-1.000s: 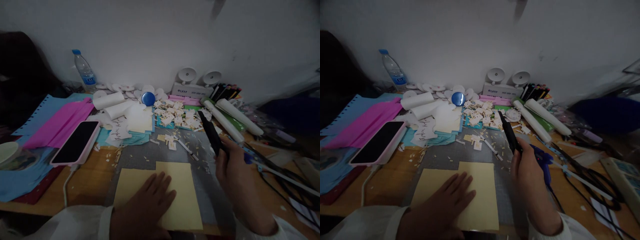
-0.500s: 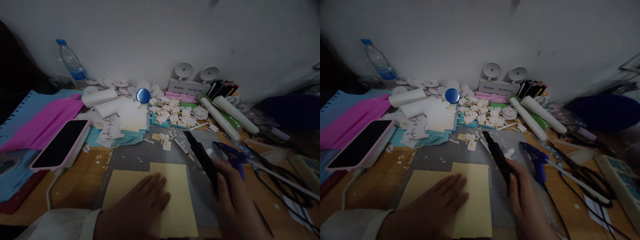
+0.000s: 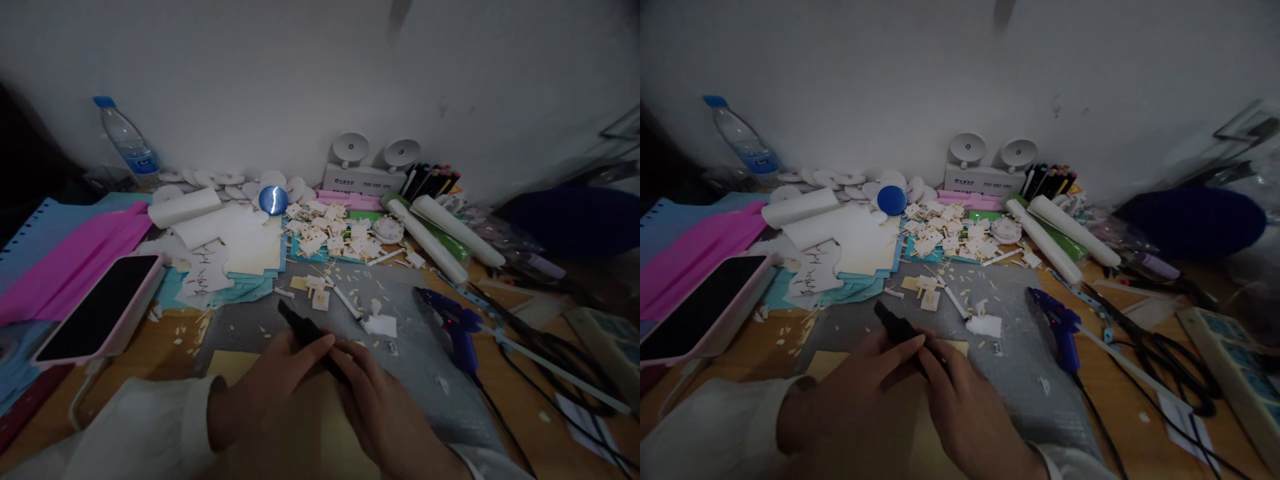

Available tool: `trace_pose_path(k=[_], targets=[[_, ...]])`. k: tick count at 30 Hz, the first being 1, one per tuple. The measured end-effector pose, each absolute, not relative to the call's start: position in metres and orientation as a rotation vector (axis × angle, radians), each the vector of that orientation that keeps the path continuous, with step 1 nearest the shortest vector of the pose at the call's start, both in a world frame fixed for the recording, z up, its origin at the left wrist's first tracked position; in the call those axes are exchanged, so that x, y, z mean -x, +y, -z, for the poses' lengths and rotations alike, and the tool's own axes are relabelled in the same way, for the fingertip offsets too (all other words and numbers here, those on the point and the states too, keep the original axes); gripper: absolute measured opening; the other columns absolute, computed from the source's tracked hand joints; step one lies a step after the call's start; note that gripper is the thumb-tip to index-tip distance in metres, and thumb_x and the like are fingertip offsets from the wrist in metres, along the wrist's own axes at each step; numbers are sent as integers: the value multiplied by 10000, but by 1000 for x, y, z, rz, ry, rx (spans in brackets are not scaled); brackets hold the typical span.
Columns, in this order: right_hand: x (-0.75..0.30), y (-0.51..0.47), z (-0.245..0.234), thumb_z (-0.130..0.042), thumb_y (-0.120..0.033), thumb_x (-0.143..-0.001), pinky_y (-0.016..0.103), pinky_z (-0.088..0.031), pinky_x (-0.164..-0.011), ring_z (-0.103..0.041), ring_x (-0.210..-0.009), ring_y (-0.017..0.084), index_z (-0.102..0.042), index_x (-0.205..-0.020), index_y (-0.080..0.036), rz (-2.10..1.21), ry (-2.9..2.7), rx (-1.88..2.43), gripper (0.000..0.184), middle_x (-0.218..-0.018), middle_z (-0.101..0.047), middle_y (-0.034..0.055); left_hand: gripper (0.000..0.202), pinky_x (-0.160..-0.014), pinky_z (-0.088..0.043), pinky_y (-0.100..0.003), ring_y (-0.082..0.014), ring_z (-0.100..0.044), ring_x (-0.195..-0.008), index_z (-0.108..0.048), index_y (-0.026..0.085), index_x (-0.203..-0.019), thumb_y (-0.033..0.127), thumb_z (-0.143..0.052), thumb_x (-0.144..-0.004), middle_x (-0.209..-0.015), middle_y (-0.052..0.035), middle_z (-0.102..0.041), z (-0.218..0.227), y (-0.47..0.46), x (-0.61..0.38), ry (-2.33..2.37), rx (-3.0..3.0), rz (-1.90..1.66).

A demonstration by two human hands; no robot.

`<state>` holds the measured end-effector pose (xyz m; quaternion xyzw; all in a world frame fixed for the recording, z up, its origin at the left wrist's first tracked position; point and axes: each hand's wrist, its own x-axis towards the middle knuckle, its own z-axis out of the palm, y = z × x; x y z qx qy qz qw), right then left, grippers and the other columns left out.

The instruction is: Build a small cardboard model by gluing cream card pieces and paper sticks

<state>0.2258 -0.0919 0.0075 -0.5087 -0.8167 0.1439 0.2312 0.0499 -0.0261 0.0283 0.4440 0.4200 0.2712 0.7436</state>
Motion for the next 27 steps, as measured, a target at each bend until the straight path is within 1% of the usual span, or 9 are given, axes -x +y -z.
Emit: trace_pose_path(k=[3,5,7,10,13,16,20,24,27], targets=[[-232,-93,-12,-452,-182,-901,385,-541,-958,-535,-1225,236,-286,-1420,-244,-563,-2151,1313,548,-1356,-527,100,278,-956,-476,-373,-260,-609,-1039,-694,201,-887,453,-683,-768,-967,-52,-700,-35,-26,-49,954,-928,-632],[-241,-90,-12,-395,-191,-928,394,-533,-967,-530,-1230,228,-293,-1409,-253,-588,-2104,1312,496,-1343,-536,91,303,-948,-487,-363,-252,-616,-1019,-691,205,-869,467,-728,-722,-941,-42,-694,-36,-26,-47,920,-844,-683],[-249,-84,-8,-378,-180,-940,405,-538,-950,-558,-1197,228,-357,-1368,-257,-523,-2098,1345,435,-1296,-571,94,341,-931,-503,-357,-239,-626,-989,-685,194,-857,494,-744,-706,-927,-41,-686,-34,-26,-43,899,-766,-714],[-256,-70,2,-429,-160,-927,416,-537,-938,-593,-1144,230,-471,-1274,-237,-393,-2127,1367,357,-1207,-621,106,384,-913,-513,-322,-202,-632,-925,-682,169,-839,524,-745,-709,-891,-40,-680,-33,-28,-36,900,-737,-716],[-263,-51,9,-460,-173,-926,402,-540,-911,-623,-1070,223,-590,-1115,-208,-245,-2167,1389,232,-1133,-645,113,421,-891,-518,-290,-184,-633,-886,-677,155,-809,540,-774,-667,-850,-34,-678,-37,-31,-25,911,-710,-720],[-270,-30,6,-462,-191,-931,361,-548,-838,-646,-959,212,-627,-968,-186,-22,-2167,1454,170,-1057,-659,118,425,-874,-517,-286,-192,-636,-910,-673,154,-832,546,-757,-690,-879,-43,-683,-39,-35,-13,914,-707,-718],[-280,3,-10,-436,-178,-926,320,-513,-774,-631,-879,211,-618,-898,-169,271,-2143,1604,185,-980,-661,119,417,-785,-517,-275,-187,-629,-845,-647,151,-820,554,-713,-735,-840,-46,-672,-36,-42,-1,951,-716,-723],[-289,36,-27,-409,-147,-906,331,-458,-679,-603,-803,240,-614,-825,-147,402,-2087,1740,220,-900,-651,143,412,-700,-484,-255,-163,-599,-755,-626,156,-800,567,-610,-815,-777,-35,-657,-31,-49,5,1033,-762,-694],[-298,55,-38,-407,-124,-881,334,-424,-652,-592,-778,250,-617,-812,-130,481,-2039,1850,222,-867,-644,155,436,-644,-438,-248,-153,-562,-689,-607,156,-752,572,-531,-861,-723,-28,-639,-31,-53,6,1073,-853,-663]])
